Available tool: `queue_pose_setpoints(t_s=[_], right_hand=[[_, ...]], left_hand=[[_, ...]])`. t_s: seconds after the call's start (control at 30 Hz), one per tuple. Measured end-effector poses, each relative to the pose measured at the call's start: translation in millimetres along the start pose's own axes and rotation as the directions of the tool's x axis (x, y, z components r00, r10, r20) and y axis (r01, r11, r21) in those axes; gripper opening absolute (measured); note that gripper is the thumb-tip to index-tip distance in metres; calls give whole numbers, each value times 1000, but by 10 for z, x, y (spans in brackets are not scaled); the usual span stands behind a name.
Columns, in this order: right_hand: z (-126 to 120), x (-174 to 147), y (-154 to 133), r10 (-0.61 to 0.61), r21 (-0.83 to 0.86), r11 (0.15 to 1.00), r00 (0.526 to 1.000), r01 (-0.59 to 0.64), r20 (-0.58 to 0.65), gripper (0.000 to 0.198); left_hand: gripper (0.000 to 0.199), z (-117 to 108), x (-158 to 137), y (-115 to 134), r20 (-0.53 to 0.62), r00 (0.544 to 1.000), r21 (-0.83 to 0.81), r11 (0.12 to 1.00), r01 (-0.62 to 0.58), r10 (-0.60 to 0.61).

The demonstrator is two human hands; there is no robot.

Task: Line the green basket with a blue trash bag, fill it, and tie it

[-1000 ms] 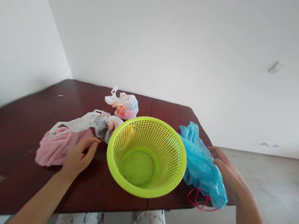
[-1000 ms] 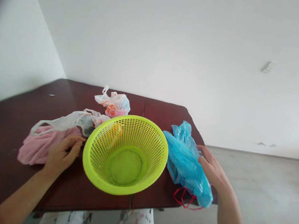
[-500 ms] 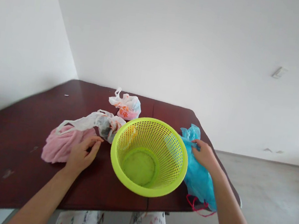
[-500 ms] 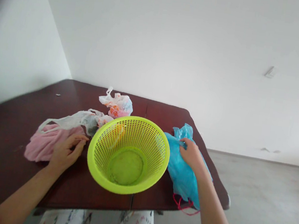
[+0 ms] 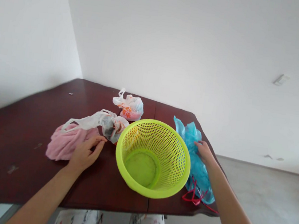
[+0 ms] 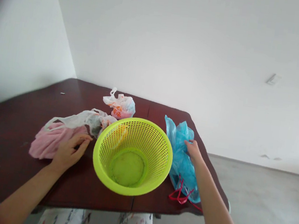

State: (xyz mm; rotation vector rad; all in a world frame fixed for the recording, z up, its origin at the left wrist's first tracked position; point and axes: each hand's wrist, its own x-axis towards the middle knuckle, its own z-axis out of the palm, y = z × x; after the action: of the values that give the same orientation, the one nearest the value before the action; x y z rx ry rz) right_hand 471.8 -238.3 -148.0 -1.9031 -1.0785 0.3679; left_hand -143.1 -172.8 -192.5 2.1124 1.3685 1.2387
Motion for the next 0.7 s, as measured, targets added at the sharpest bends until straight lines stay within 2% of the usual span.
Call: queue_pose_setpoints(t_s=[0.1,0.17,0.27,0.33,0.47,0.57,0.63,0.7], right_hand=[[-51,-152,134,112,-18,994,994,-112,-5,58],[-182,-301,232,127,-40,991,992,-127,-4,67],[-397,-644,418,104,-97,990,994,-102,15,73],[-456,-932,562,42,-189,981,998,-32,45,80],[-248,-1448,808,-48,-391,917,995,79,88,96],[40,-1671,892,-29,-527,847,997,65,77,104],[187,-1741,910,-19,-621,781,997,59,70,102],[272,-1764,923,-23,-686,725,997,68,74,99]], left_hand=[[21,11,12,-21,2,999,9,999,-45,45],[20,17,18,-35,-11,998,16,998,-66,66],[18,22,13,-52,-19,997,12,997,-76,77],[19,25,1,-62,-11,998,14,998,-67,67],[23,13,-20,-57,-47,999,71,997,-16,19],[25,-31,-5,-12,-211,976,156,988,-13,46],[29,-68,20,38,-344,934,233,972,-16,98],[51,-91,54,100,-408,906,295,955,15,111]])
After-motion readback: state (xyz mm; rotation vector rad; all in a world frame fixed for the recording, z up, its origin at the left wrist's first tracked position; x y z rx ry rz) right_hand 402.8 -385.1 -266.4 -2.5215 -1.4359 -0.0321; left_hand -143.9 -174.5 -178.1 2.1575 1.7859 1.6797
